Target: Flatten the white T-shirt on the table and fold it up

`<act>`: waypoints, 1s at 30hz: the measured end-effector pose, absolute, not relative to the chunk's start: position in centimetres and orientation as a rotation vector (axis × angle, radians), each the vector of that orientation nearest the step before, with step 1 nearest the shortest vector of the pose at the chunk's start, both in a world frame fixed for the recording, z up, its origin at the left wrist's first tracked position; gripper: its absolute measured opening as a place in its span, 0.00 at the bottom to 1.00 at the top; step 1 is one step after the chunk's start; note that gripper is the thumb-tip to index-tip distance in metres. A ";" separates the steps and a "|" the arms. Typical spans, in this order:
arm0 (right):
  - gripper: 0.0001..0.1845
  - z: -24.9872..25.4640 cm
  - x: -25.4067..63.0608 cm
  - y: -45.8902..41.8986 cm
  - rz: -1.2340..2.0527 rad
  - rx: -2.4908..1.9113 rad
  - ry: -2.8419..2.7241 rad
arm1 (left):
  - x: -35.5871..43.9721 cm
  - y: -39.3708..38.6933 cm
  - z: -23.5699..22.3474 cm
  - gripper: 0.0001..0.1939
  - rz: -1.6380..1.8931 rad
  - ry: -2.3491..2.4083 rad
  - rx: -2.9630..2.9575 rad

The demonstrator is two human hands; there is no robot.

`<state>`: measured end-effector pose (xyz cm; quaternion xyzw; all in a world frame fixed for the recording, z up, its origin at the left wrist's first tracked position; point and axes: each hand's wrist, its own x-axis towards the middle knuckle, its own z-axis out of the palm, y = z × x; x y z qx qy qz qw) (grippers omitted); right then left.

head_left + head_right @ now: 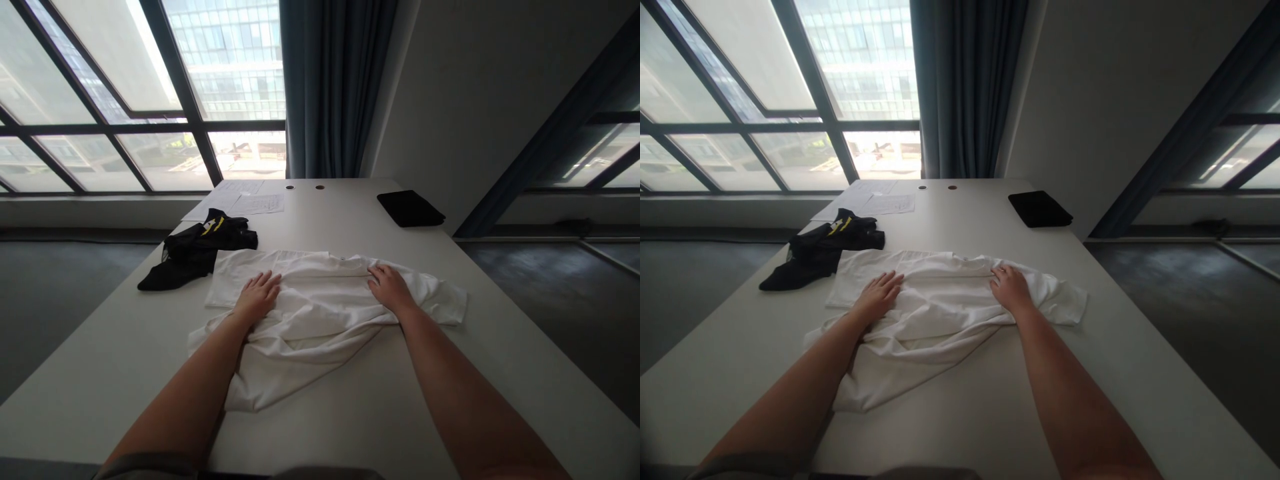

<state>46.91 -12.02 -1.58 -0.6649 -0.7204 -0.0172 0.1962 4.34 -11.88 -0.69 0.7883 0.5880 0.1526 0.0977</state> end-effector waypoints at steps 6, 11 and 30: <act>0.22 -0.5 46.2 -12.6 -0.048 -1.960 -2.041 | 5.4 -13.2 0.6 0.27 0.254 1.876 2.413; 0.19 1.1 45.0 -13.5 -0.018 -2.150 -1.936 | 6.5 -14.4 2.6 0.25 0.165 1.968 2.420; 0.31 -1.2 45.7 -12.3 0.025 -2.300 -1.934 | 7.5 -15.1 2.9 0.21 0.218 2.084 2.413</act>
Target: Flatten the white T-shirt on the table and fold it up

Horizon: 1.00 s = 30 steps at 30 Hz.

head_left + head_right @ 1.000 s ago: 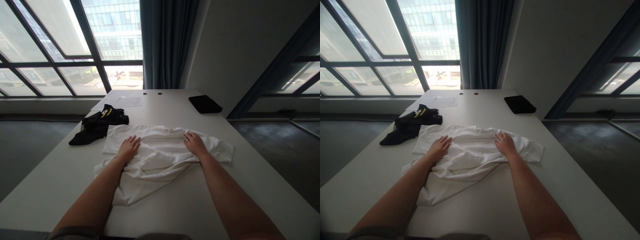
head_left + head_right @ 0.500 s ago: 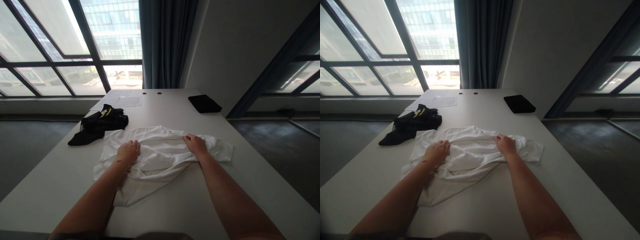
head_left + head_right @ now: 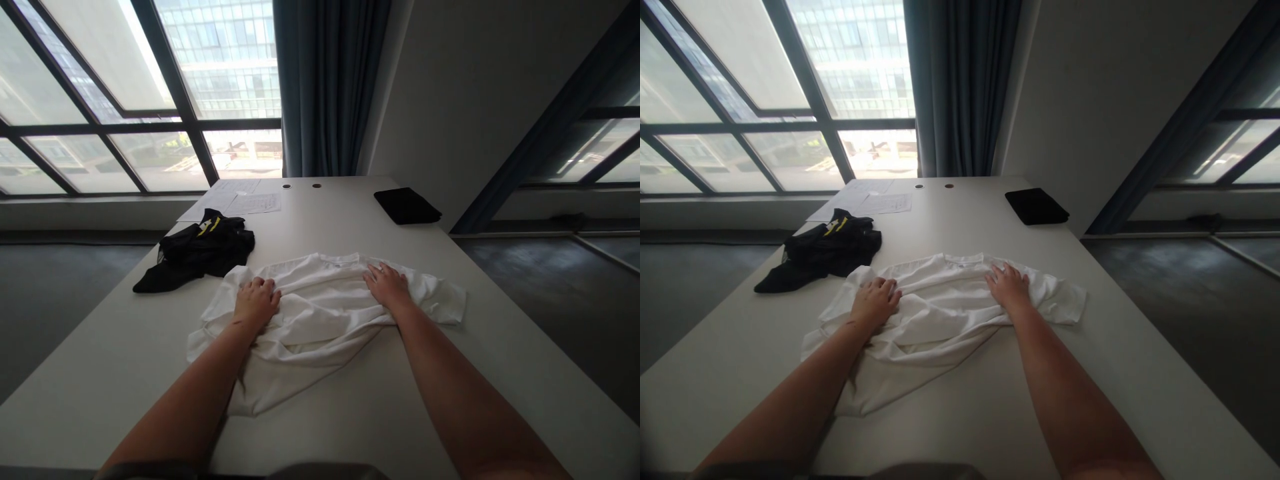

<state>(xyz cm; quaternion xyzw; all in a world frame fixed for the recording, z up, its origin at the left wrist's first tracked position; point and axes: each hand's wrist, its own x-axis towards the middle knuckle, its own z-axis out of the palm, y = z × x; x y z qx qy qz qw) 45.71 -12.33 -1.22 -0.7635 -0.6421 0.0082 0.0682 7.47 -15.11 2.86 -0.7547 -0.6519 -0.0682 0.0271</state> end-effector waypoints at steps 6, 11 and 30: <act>0.36 -1.8 45.8 -12.0 0.187 -2.407 -1.985 | 7.4 -15.0 2.8 0.23 -0.217 -2.068 -2.363; 0.37 -2.0 47.4 -11.0 0.223 -2.391 -2.036 | 7.6 -15.0 2.9 0.22 -0.262 -2.123 -2.312; 0.41 -1.9 51.1 -5.3 0.241 -2.405 -1.970 | 8.6 -10.9 1.7 0.34 0.029 -2.266 -2.453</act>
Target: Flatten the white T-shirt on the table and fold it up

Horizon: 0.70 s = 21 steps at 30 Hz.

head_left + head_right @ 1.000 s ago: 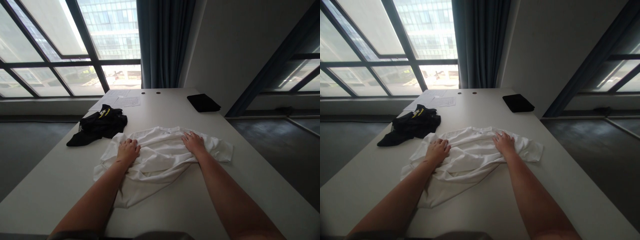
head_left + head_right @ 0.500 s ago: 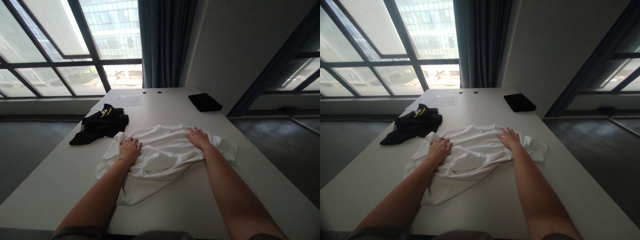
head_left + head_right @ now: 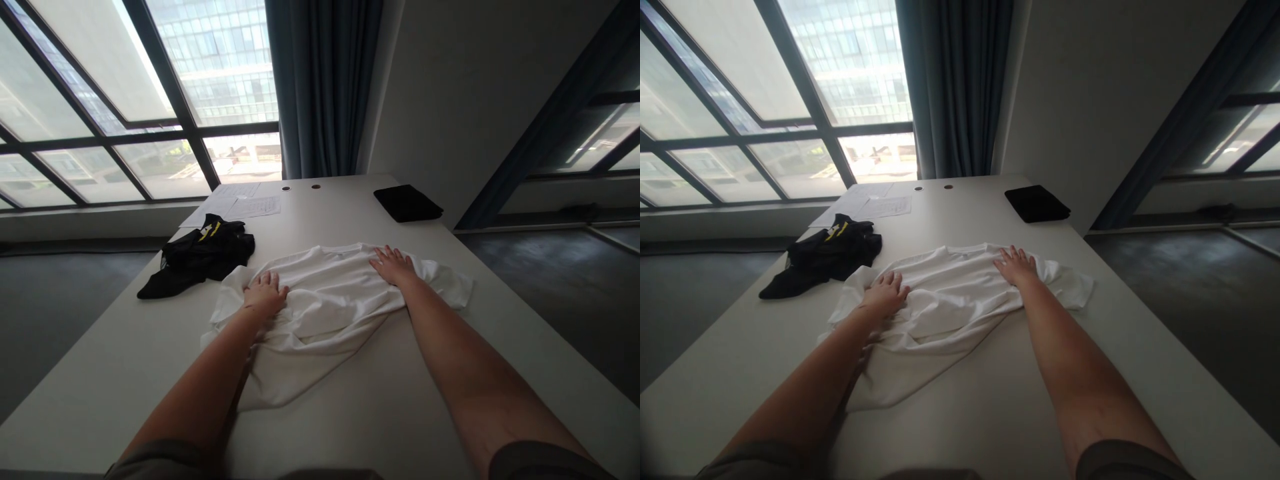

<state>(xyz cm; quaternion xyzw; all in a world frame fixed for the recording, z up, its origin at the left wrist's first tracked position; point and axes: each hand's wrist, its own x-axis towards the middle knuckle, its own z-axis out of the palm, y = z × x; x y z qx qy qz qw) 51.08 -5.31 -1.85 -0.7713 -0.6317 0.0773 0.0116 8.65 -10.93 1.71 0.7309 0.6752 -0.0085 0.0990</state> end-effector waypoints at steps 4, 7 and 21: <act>0.40 -2.0 51.9 -3.8 0.222 -2.378 -2.002 | 10.8 -7.9 1.2 0.42 -0.112 2.068 2.039; 0.40 -2.1 52.5 -2.9 0.217 -2.365 -2.019 | 12.0 -5.3 0.9 0.45 -0.090 2.100 2.006; 0.40 -2.1 54.5 1.7 0.168 -2.337 -1.997 | 13.2 -0.3 0.0 0.41 0.084 2.127 2.047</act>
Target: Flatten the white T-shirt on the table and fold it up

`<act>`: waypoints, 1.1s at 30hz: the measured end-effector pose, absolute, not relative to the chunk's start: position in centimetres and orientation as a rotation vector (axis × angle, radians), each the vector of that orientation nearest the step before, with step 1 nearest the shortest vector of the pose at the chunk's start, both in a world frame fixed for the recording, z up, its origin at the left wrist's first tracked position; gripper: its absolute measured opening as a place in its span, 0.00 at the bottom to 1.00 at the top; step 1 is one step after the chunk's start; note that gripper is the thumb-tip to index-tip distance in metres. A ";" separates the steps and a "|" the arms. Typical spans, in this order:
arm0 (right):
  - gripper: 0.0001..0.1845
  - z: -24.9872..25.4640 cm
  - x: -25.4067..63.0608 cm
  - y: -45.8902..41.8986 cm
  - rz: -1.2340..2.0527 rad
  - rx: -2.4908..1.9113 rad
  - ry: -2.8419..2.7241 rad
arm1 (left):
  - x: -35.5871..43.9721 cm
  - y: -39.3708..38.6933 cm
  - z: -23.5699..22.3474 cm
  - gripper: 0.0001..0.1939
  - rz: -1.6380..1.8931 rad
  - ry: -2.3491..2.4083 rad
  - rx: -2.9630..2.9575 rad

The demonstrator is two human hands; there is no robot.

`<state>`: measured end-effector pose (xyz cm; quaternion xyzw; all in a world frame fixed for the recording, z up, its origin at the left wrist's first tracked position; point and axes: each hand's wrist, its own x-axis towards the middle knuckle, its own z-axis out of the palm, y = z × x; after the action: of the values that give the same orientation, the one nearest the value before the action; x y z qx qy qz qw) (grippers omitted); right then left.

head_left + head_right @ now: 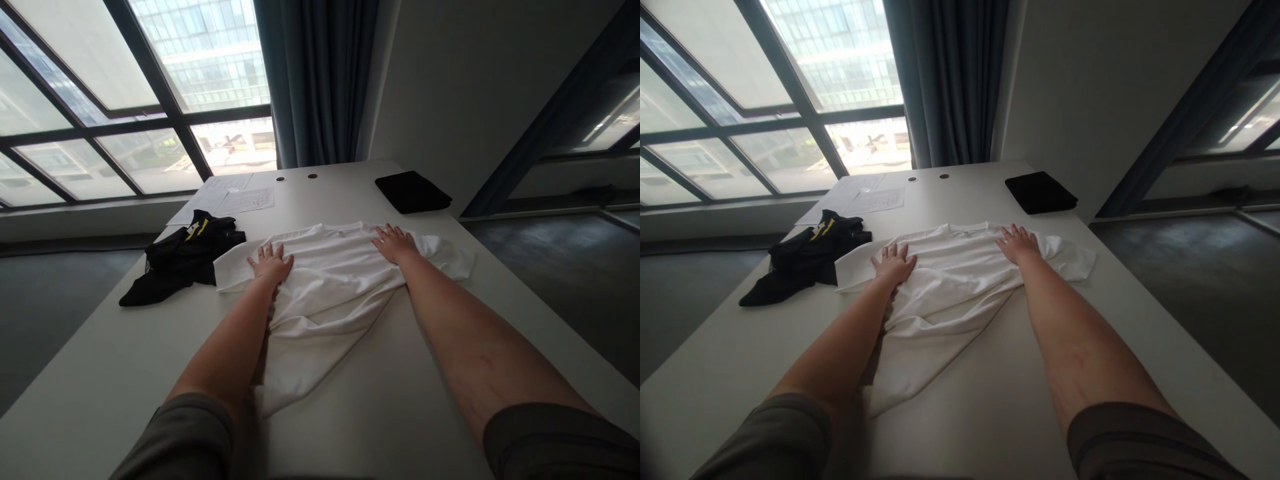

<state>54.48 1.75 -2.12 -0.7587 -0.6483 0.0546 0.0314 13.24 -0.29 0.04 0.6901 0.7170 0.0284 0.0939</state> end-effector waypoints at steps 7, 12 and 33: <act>0.33 -1.7 53.9 1.3 0.063 -2.200 -1.984 | 13.7 0.7 0.6 0.39 0.092 2.160 2.014; 0.23 -0.5 54.7 -2.8 -0.326 -1.962 -1.636 | 14.0 1.0 0.4 0.38 0.045 2.218 1.975; 0.34 -1.7 64.1 -14.0 0.290 -2.648 -1.565 | 13.1 2.5 -0.8 0.40 0.012 2.214 2.003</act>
<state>64.07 -14.04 -1.73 -0.8569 -0.5063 0.0937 0.0260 13.06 2.55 -0.77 0.6688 0.7393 0.0041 0.0779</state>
